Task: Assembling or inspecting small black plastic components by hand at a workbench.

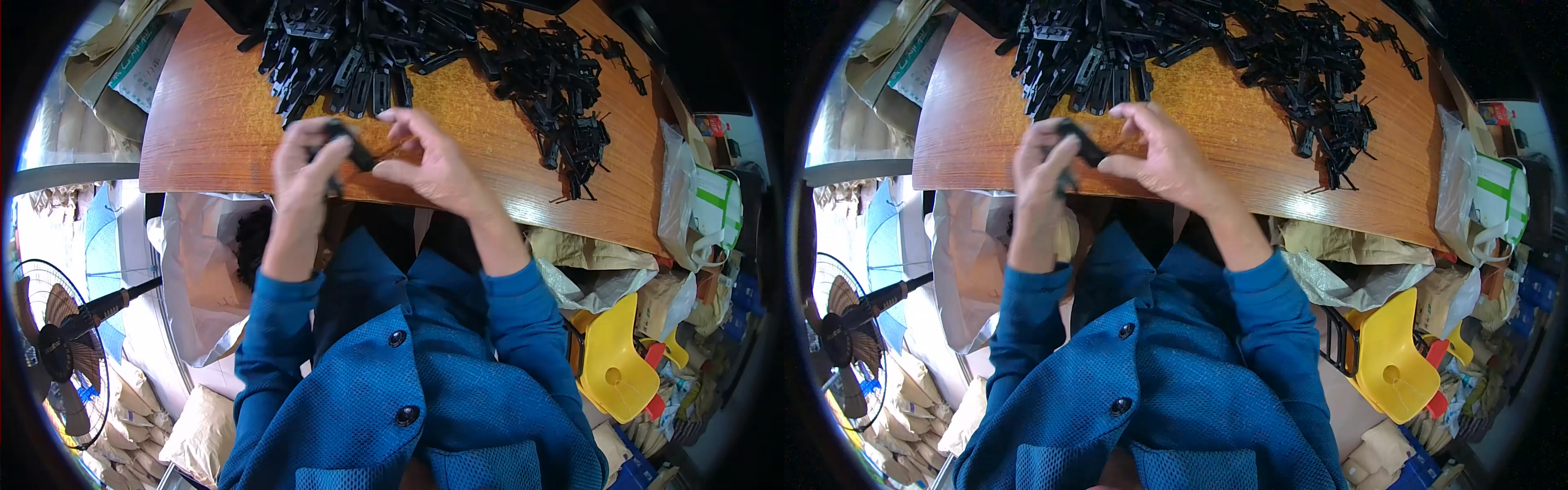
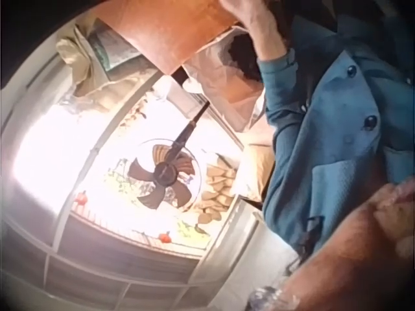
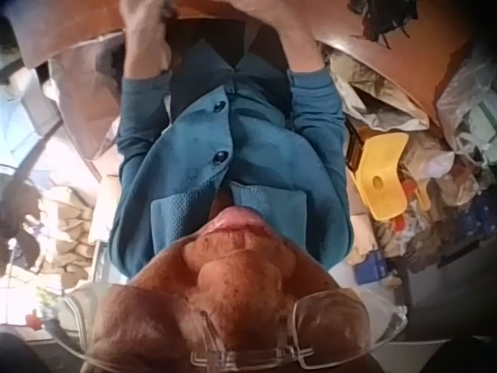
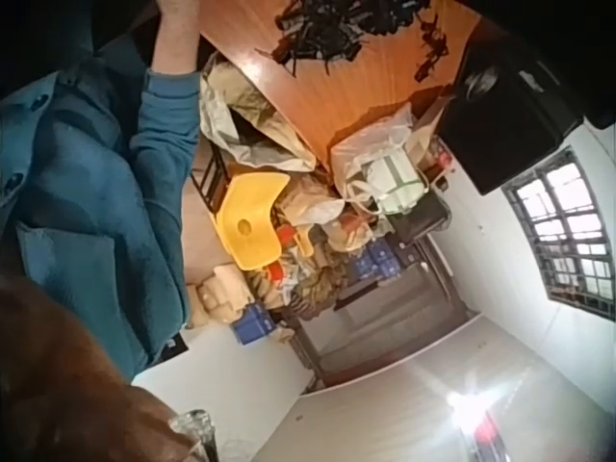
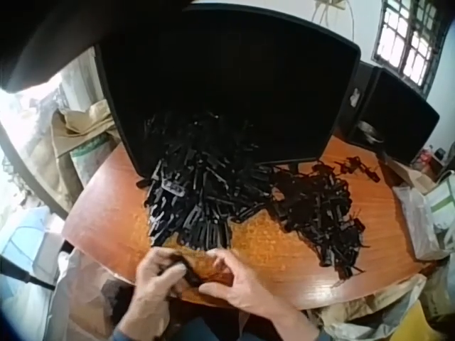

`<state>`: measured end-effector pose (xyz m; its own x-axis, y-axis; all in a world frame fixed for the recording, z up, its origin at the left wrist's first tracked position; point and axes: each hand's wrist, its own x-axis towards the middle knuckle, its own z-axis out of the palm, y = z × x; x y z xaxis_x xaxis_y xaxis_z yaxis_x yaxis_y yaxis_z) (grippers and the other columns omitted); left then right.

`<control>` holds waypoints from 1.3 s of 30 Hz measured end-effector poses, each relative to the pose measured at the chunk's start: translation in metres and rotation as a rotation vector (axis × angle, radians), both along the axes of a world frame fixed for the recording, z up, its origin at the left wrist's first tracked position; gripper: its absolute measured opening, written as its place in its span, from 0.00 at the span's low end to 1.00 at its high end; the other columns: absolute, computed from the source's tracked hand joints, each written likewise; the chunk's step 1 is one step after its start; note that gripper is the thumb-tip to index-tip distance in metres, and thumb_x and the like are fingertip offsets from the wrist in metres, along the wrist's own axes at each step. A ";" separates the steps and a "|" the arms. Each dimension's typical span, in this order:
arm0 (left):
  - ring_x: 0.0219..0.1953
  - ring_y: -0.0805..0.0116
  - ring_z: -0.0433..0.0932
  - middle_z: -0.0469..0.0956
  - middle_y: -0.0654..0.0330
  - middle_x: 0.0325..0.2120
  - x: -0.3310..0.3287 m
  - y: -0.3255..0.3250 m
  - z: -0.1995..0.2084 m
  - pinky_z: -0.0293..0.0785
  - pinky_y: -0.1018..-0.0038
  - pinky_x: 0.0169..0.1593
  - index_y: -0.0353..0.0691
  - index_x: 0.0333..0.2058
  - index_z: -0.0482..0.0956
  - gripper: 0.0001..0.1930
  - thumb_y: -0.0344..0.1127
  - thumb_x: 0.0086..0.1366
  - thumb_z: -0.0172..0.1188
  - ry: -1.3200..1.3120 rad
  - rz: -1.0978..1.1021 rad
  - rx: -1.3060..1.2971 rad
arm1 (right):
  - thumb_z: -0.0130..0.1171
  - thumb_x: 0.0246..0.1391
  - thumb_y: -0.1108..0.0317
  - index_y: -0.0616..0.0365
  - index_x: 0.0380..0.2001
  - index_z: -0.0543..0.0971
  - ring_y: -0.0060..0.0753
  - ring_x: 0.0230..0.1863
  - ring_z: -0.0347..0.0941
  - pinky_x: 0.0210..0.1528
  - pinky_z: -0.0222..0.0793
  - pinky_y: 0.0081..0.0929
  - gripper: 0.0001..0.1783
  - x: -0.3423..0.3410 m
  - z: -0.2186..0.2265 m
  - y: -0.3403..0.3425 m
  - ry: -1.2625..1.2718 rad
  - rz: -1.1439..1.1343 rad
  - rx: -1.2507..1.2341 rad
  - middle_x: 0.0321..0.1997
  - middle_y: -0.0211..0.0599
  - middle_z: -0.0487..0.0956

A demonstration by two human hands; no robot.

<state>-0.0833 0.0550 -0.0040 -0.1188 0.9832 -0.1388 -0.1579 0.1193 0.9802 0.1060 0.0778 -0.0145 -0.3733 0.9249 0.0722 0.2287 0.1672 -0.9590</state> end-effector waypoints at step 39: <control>0.39 0.62 0.73 0.77 0.61 0.29 0.099 0.076 0.003 0.64 0.63 0.44 0.45 0.36 0.77 0.08 0.33 0.56 0.60 1.688 -0.472 0.765 | 0.54 0.47 0.77 0.50 0.44 0.78 0.33 0.39 0.67 0.44 0.68 0.26 0.19 0.150 0.008 0.013 -1.051 -0.051 0.816 0.35 0.31 0.71</control>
